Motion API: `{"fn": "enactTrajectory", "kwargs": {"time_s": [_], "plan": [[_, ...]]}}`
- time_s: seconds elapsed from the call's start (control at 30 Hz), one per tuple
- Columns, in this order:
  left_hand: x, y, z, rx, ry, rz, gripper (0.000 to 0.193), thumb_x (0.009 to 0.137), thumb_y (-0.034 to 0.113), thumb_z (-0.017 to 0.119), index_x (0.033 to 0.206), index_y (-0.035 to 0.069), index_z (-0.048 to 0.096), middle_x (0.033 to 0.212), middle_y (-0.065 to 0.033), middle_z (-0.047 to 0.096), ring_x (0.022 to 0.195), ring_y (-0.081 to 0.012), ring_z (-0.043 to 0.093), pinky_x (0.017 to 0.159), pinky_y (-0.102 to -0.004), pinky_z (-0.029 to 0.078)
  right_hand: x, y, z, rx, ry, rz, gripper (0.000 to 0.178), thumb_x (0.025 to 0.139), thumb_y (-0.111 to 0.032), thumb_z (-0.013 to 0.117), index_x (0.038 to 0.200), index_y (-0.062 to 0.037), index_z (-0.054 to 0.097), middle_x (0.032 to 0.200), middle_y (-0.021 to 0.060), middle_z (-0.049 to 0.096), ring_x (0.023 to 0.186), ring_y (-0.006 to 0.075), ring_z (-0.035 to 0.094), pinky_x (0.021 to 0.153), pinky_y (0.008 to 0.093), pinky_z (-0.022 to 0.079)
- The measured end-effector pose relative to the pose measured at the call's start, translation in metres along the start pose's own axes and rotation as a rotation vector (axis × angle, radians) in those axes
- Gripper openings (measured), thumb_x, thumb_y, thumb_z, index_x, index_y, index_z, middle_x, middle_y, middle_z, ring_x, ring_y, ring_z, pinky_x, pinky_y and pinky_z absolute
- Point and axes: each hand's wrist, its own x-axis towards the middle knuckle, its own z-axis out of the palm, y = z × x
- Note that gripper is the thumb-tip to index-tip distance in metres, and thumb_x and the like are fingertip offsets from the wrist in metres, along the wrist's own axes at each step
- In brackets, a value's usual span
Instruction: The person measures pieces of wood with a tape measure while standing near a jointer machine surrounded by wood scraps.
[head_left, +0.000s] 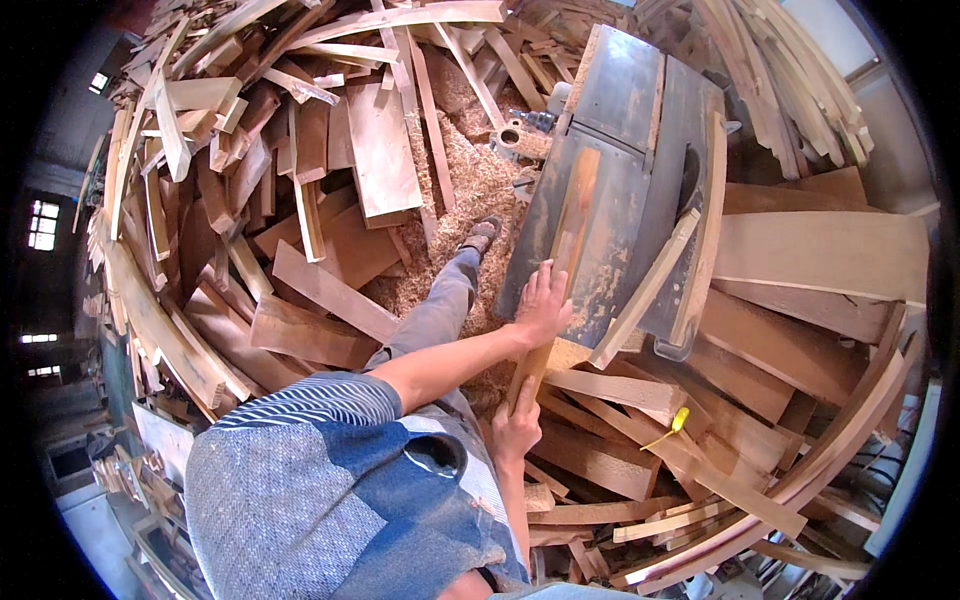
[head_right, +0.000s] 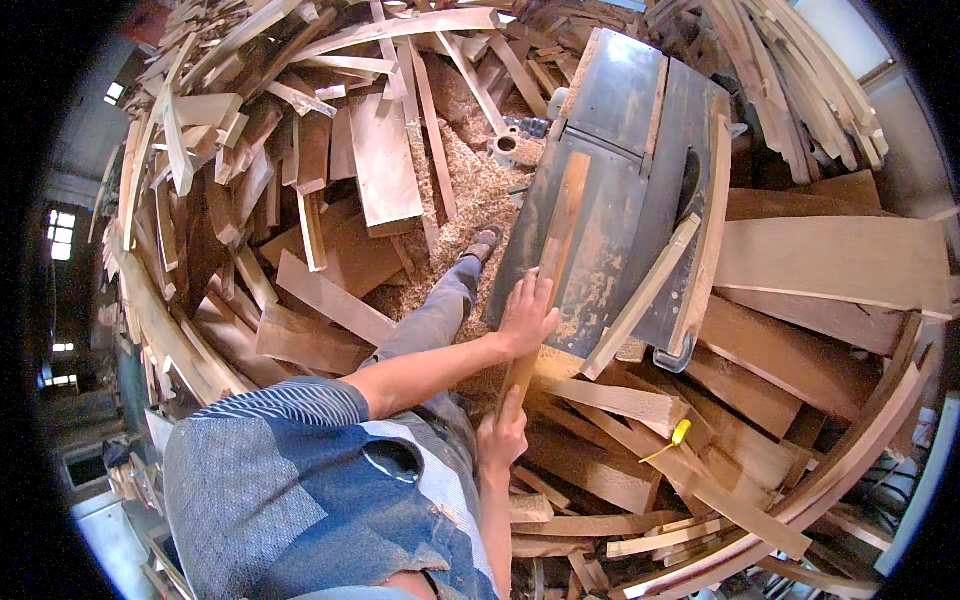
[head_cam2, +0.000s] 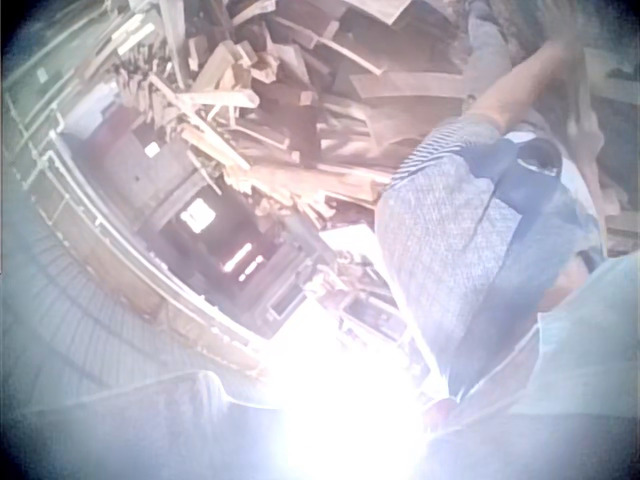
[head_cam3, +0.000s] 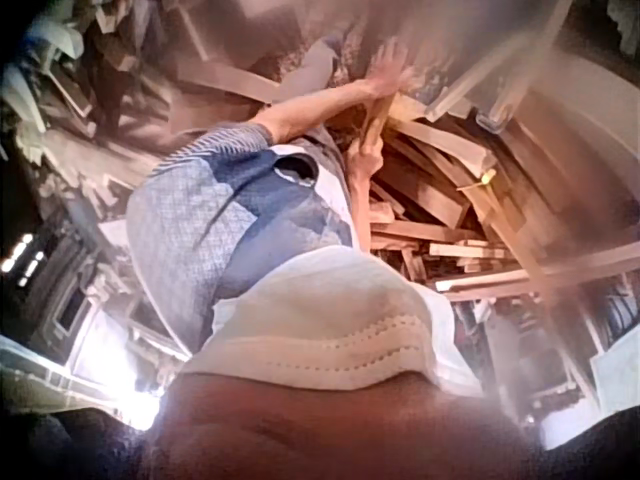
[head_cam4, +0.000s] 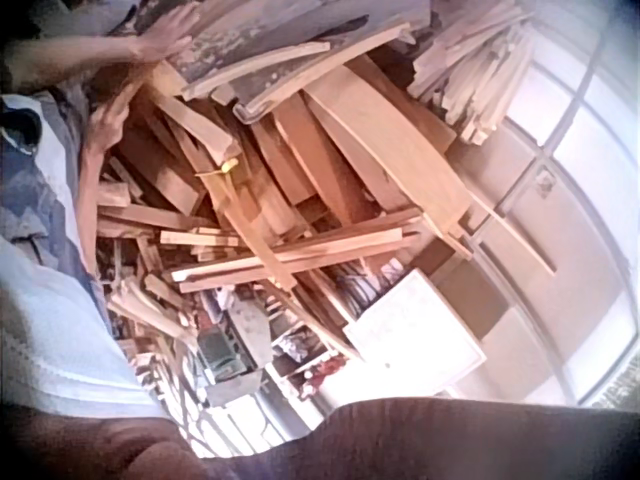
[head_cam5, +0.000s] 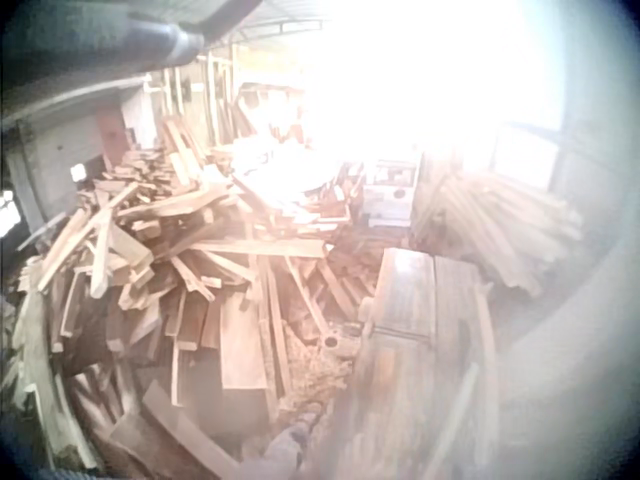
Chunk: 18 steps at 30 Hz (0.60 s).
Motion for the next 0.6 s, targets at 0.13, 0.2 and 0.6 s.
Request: {"fn": "enactTrajectory", "kwargs": {"time_s": [0.13,0.2,0.6], "plan": [[0.049,-0.007,0.006,0.004,0.020,0.007,0.059,0.089,0.023,0.068,0.137,-0.003,0.045,0.147,-0.0313,0.039,0.129,-0.0483,0.046,0.109,-0.0552,0.040,0.047,-0.007,0.010,-0.049,-0.005,0.002,0.078,0.083,-0.013,0.069,0.157,-0.0152,0.045,0.088,0.0213,0.065,0.069,0.0413,0.068,0.059,0.0488,0.057],[0.082,-0.015,0.011,0.020,0.041,0.014,0.059,0.089,0.023,0.067,0.138,-0.003,0.047,0.147,-0.0318,0.039,0.129,-0.0485,0.046,0.109,-0.0553,0.040,0.081,-0.013,0.012,-0.079,-0.040,0.017,0.077,0.081,-0.011,0.068,0.155,-0.0138,0.048,0.090,0.0190,0.065,0.070,0.0400,0.068,0.059,0.0487,0.058],[0.228,-0.030,0.021,0.034,-0.019,-0.001,0.064,0.092,0.026,0.062,0.146,-0.002,0.047,0.154,-0.0312,0.037,0.135,-0.0481,0.044,0.114,-0.0543,0.038,0.220,-0.036,0.025,-0.114,0.037,-0.039,0.084,0.082,-0.011,0.070,0.160,-0.0183,0.041,0.081,0.0198,0.062,0.062,0.0395,0.067,0.056,0.0497,0.055]]}}
